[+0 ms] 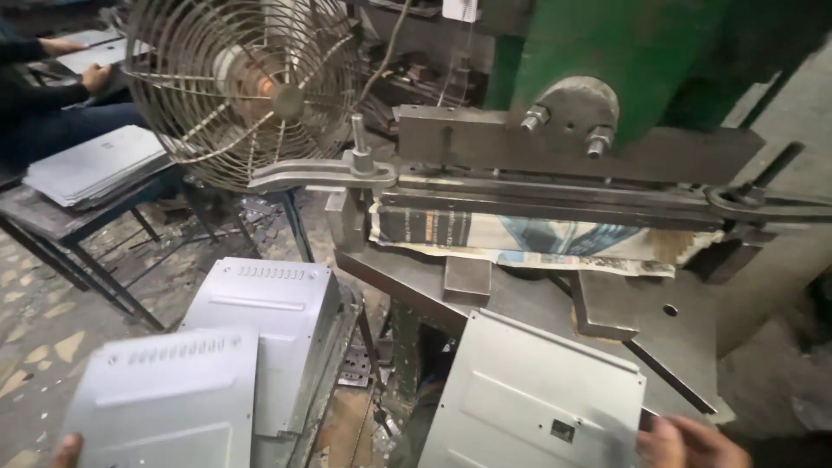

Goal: Bending flat metal sheets into a specific shape using a manual industrial press machine.

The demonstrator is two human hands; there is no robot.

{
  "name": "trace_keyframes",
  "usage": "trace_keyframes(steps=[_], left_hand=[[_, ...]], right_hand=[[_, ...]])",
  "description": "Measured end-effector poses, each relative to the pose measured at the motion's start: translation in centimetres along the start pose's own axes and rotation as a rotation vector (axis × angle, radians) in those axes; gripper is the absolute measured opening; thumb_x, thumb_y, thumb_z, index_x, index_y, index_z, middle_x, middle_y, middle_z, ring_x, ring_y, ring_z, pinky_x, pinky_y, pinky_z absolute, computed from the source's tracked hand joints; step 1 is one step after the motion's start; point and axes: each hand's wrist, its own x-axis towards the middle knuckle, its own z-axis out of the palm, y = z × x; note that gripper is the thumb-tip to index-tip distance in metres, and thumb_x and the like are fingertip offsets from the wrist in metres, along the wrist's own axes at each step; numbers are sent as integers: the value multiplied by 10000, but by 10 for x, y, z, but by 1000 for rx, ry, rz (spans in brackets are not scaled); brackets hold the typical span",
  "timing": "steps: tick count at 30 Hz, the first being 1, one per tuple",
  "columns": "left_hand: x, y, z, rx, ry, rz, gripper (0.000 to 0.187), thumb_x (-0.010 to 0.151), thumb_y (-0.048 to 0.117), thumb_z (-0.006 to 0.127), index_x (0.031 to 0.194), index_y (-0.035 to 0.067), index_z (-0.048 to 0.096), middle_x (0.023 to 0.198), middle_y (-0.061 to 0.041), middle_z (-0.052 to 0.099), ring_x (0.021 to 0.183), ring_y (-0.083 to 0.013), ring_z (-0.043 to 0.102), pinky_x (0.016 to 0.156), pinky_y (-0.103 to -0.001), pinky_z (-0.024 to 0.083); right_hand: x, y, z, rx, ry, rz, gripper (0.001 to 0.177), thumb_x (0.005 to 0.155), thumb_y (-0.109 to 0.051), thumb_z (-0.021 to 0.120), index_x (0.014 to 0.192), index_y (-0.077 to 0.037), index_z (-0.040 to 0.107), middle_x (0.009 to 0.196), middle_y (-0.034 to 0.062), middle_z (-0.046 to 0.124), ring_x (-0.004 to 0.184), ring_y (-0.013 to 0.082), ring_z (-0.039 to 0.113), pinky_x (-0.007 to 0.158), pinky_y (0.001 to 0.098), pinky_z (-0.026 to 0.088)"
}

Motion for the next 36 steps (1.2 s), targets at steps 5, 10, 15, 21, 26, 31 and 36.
trace_keyframes(steps=[5,10,15,21,26,31,36], left_hand=[[111,24,46,-228,-85,279,561,908,113,478,1459,11,505,1512,-182,508,1417,-347,435,1186,-425,288],[213,306,87,-138,76,519,462,986,68,478,1433,51,591,1421,-144,630,1287,-316,570,1104,-418,396],[279,525,36,-1298,-299,-266,416,986,355,600,1189,8,708,1023,-32,762,914,-97,658,823,-270,541],[301,560,67,-1293,-299,-389,406,1005,337,612,998,-64,673,783,-18,593,743,-113,486,693,-300,462],[300,560,67,-1292,-285,-365,380,995,322,596,992,-48,682,772,-10,607,736,-97,492,700,-279,467],[301,561,70,-1358,-265,-358,365,979,316,600,1015,-36,690,800,4,640,748,-82,510,704,-268,469],[300,564,61,-1282,-285,-400,392,987,335,611,990,-51,681,759,-11,602,716,-97,490,681,-277,469]], right_hand=[[-110,-128,205,-344,284,-388,224,993,-160,641,1078,38,702,880,189,785,774,214,744,695,336,592],[-137,-268,275,103,-140,219,661,981,-502,326,1216,18,660,1179,166,748,993,248,737,845,383,572],[-72,-311,225,-65,-14,136,404,964,-303,628,1185,29,693,1060,136,751,848,218,691,758,359,551],[-21,-331,204,-223,50,175,387,930,-267,685,1149,53,695,1015,146,757,809,240,687,722,395,558],[-20,-328,206,-220,62,191,408,934,-281,687,1147,67,696,1026,155,766,822,241,700,730,382,565],[-17,-326,202,-170,30,172,406,913,-263,705,1145,70,691,1024,168,761,808,246,700,723,389,570],[-25,-332,209,-213,104,189,402,927,-265,709,1150,69,695,1026,171,769,814,246,707,738,378,564]])
